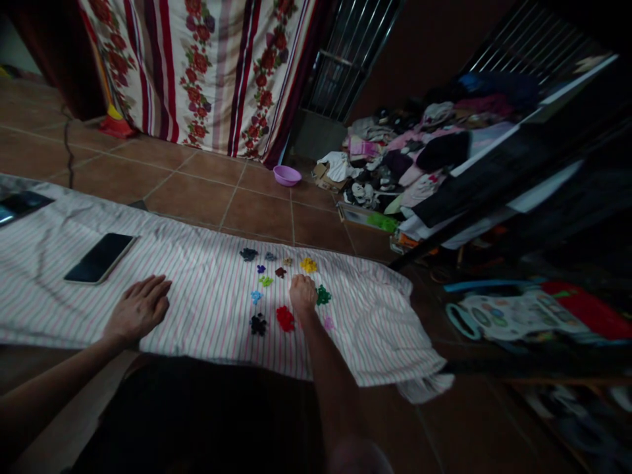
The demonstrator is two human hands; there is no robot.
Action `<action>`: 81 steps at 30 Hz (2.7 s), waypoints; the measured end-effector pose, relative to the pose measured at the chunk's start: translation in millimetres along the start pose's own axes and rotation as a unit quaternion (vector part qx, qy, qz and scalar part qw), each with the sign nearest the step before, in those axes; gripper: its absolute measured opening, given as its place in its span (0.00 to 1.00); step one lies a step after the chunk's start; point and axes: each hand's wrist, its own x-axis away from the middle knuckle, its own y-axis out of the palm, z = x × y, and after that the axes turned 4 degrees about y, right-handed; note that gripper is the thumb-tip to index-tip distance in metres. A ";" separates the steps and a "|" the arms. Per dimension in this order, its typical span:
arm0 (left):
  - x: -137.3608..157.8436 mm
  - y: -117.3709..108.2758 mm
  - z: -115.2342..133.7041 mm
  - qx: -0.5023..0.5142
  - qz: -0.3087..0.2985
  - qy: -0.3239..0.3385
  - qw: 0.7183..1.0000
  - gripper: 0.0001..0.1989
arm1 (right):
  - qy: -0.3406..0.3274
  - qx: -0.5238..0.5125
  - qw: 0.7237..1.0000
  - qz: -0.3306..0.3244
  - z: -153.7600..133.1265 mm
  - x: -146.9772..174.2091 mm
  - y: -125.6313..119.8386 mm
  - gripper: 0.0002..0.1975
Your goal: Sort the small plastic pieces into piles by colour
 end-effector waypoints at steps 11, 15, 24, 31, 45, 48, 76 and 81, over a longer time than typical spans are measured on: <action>-0.3 0.2 -0.9 0.026 0.003 -0.002 1.000 0.23 | 0.087 -0.096 0.991 -0.015 8.1 -5.3 -11.6 0.17; -0.1 0.2 -1.2 0.029 0.008 0.000 1.000 0.24 | 0.063 -0.130 0.989 -0.023 14.1 -3.7 -20.5 0.17; 0.9 4.6 -4.4 0.003 0.008 0.003 1.000 0.24 | -0.010 -0.174 0.985 -0.014 8.6 -6.5 -27.6 0.20; 0.4 1.8 -1.6 -0.014 -0.003 0.010 1.000 0.24 | -0.010 -0.196 0.980 -0.033 -10.4 -19.6 -20.3 0.19; 1.9 2.5 -2.8 -0.008 0.002 0.018 1.000 0.23 | 0.054 -0.182 0.981 -0.030 -25.6 -26.9 -7.5 0.21; 2.6 2.1 -3.9 -0.006 -0.006 0.027 1.000 0.24 | 0.076 -0.177 0.980 -0.041 -26.2 -23.9 -3.2 0.20; 5.7 4.3 -11.8 -0.039 -0.020 0.058 0.997 0.25 | 0.167 -0.559 0.808 -0.079 -10.4 -34.9 29.7 0.14; 5.8 5.8 -12.1 -0.031 -0.012 0.057 0.998 0.24 | 0.233 -0.641 0.730 -0.056 -2.9 -42.6 24.9 0.06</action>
